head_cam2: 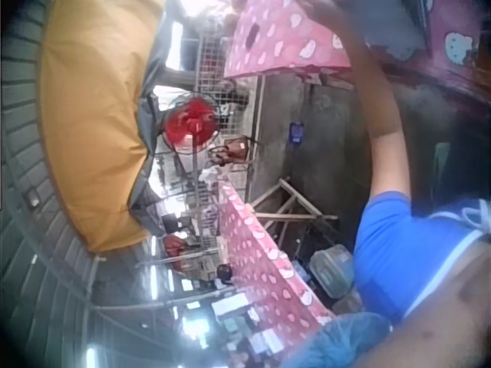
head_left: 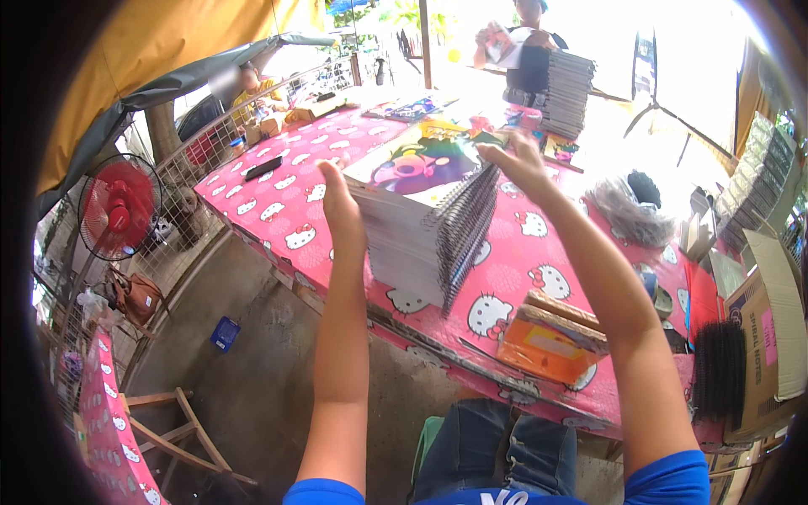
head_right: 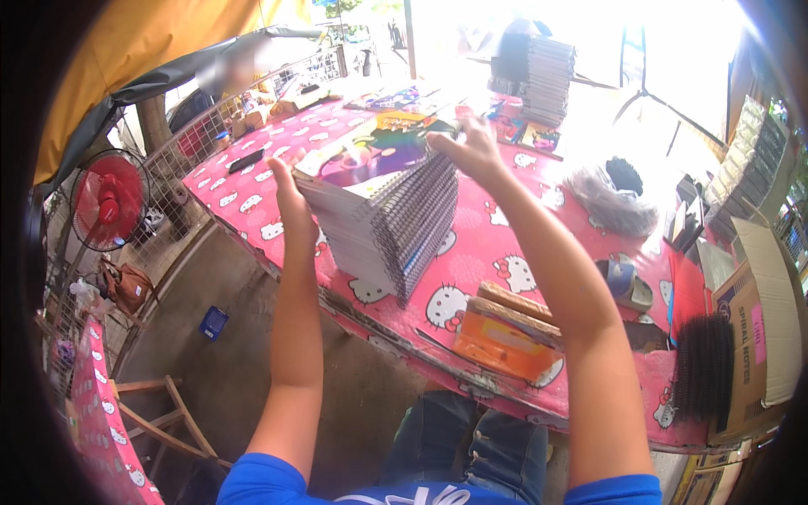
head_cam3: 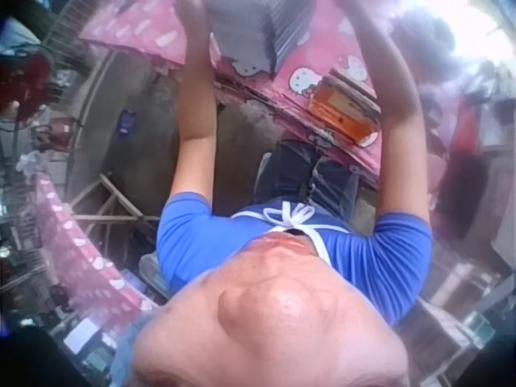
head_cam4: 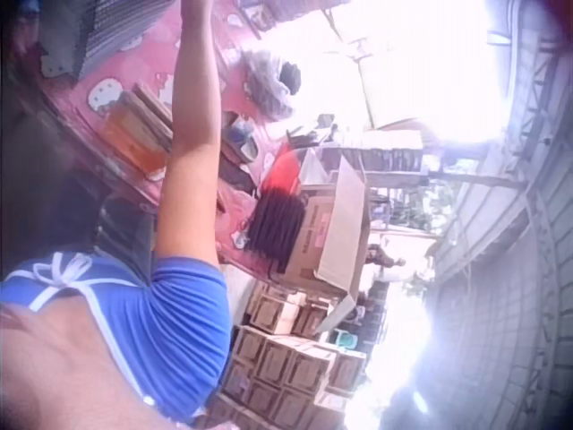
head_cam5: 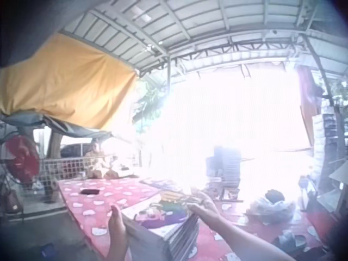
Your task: The person trims the excess spiral wire from the bindings of notebooks using a pair of cutters and then places the finished notebooks into a cardboard box.
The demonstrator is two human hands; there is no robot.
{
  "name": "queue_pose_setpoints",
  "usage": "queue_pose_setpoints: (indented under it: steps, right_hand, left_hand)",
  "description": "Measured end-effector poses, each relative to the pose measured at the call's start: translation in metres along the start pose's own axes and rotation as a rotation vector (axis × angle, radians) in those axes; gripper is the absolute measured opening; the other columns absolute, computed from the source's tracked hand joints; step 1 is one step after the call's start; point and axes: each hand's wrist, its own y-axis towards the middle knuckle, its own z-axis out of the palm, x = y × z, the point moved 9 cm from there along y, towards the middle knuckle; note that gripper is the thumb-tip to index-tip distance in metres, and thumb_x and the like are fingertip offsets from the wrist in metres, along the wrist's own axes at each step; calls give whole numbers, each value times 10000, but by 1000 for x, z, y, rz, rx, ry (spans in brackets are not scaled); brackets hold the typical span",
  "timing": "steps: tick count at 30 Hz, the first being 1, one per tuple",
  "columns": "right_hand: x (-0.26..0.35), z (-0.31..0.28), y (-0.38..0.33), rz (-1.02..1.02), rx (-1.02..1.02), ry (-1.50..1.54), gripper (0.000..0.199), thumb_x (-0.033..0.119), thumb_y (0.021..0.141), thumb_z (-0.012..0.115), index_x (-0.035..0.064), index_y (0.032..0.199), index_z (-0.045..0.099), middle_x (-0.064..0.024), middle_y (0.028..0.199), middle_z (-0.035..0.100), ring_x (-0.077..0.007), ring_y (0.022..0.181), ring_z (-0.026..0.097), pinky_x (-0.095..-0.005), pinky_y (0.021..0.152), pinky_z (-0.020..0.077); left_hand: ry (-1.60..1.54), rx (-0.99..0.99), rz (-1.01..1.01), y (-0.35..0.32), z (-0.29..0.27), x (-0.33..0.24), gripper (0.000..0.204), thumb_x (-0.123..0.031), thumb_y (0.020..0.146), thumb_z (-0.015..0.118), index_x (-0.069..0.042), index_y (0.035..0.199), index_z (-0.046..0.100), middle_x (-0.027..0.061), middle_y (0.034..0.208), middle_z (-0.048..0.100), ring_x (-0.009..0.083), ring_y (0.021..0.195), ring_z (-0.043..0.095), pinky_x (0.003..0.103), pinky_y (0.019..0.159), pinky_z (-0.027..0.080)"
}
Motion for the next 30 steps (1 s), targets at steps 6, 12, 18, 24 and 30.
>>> queue_pose_setpoints:
  steps: [6, 12, 18, 24, 30]
  right_hand:
    - [-2, 39, -4, -3, 128, 340, 695, 317, 795, 643, -32, 1338, 385, -239, 1280, 430, -272, 1189, 435, -367, 971, 369]
    - [-3, -23, -9, -196, -227, -273, 654, 324, 866, 623, 3, 1348, 320, -240, 1291, 405, -305, 1241, 388, -432, 1021, 345]
    - [48, -35, -209, 152, 1145, -798, 943, 291, 628, 827, 61, 1407, 347, -241, 1321, 470, -355, 1152, 522, -447, 996, 411]
    - [-12, -82, -190, 362, 638, -681, 455, 187, 645, 792, 31, 996, 549, -179, 806, 614, -304, 732, 608, -372, 667, 475]
    - [-85, -170, -130, 154, 197, -935, 601, 188, 695, 765, -14, 1201, 512, -233, 1126, 589, -349, 1045, 579, -395, 871, 452]
  left_hand:
    - [468, -206, 218, -24, 12, -40, 492, -438, 972, 480, 21, 827, 582, 72, 795, 595, 147, 775, 532, 295, 716, 434]
    - [264, -161, 322, -25, 17, -34, 469, -319, 967, 498, 33, 1247, 365, 205, 1218, 484, 268, 1109, 498, 381, 966, 375]
    - [309, -137, 551, -77, -47, -54, 440, -240, 963, 506, -24, 1305, 331, 173, 1368, 391, 256, 1229, 431, 380, 1031, 342]
    - [193, -74, 657, -142, -42, -56, 450, -89, 887, 598, -47, 1274, 373, 155, 1368, 392, 235, 1215, 447, 363, 995, 401]
    - [160, 45, 515, -175, 2, -40, 410, 29, 843, 564, -35, 1221, 417, 149, 1355, 398, 225, 1162, 471, 338, 958, 426]
